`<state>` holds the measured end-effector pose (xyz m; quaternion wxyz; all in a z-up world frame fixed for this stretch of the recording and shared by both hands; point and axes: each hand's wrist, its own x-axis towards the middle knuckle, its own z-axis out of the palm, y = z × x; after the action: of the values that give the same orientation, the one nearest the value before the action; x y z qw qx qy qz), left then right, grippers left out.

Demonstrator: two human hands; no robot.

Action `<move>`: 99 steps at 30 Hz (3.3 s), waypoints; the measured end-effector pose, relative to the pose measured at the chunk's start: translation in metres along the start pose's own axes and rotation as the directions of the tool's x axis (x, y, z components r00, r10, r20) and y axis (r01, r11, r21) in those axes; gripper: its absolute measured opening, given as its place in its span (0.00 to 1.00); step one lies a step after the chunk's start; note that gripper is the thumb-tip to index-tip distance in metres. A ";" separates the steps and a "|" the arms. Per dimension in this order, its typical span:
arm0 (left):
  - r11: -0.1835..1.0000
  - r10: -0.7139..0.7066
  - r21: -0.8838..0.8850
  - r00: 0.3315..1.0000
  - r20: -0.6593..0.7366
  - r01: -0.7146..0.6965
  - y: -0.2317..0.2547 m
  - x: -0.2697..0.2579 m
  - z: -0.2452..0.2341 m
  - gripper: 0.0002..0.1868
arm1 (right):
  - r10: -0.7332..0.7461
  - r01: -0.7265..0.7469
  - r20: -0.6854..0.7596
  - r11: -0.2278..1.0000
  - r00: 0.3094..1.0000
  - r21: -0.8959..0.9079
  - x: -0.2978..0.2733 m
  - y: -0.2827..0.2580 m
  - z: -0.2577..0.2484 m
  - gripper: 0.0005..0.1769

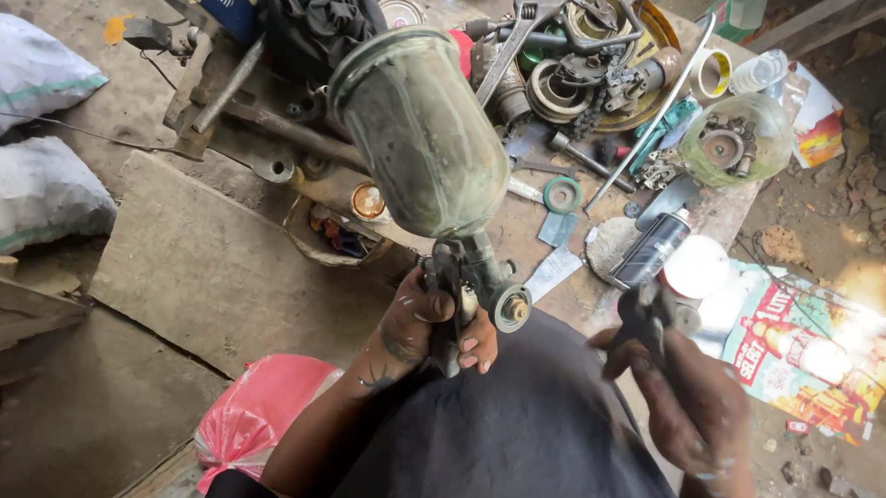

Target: The person disassembles a paint sprayer, removing the nozzle and internal components. They use a wrench to loosen parts and pliers to extract a small piece from the nozzle assembly. The person then reassembles the sprayer, screwing the nozzle back into place.

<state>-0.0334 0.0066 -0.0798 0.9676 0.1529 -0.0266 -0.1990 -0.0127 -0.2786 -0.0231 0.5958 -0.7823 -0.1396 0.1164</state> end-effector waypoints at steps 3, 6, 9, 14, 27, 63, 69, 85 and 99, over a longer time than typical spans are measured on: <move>0.999 0.017 0.027 1.000 -0.012 -0.017 0.006 -0.002 0.006 0.11 | -0.431 0.429 0.100 0.793 0.897 -0.434 0.026 -0.028 -0.006 0.18; 0.999 0.037 0.005 0.999 -0.003 -0.037 0.007 -0.011 -0.001 0.10 | -0.230 0.224 0.009 0.937 0.973 -0.269 0.021 -0.021 -0.019 0.16; 1.000 0.030 -0.002 0.999 0.039 -0.030 0.005 -0.016 -0.019 0.11 | 0.032 -0.054 0.100 0.971 0.994 0.232 0.018 -0.013 -0.018 0.09; 0.999 0.022 -0.044 0.998 0.057 -0.020 0.004 -0.014 -0.018 0.11 | 0.052 -0.093 0.110 0.904 0.993 0.417 0.015 -0.004 0.013 0.12; 0.988 -0.064 -0.126 0.972 0.228 0.094 0.005 -0.009 -0.016 0.25 | -0.167 0.276 -0.300 0.885 0.939 0.374 0.028 -0.028 0.054 0.23; 0.988 0.006 -0.151 0.995 0.103 0.009 0.017 -0.019 -0.022 0.34 | -0.149 0.170 -0.100 0.949 0.984 0.264 0.021 -0.007 0.065 0.27; 0.974 0.008 -0.224 0.973 0.230 0.045 0.021 -0.011 -0.035 0.35 | -0.460 0.360 -0.063 0.766 0.885 -0.532 0.027 -0.020 0.049 0.28; 0.982 -0.029 -0.179 0.982 0.188 0.064 0.013 0.000 -0.019 0.21 | -0.609 0.497 0.113 0.511 0.785 -0.701 0.056 -0.049 0.032 0.15; 0.997 0.012 -0.071 0.997 0.076 -0.006 0.021 0.008 0.006 0.09 | -0.653 0.518 0.098 0.491 0.751 -0.700 0.068 -0.040 0.034 0.14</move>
<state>-0.0189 0.0197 -0.0679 0.9717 0.1106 -0.0571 -0.2010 0.0356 -0.2133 0.0058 0.2733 -0.8561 -0.3759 -0.2261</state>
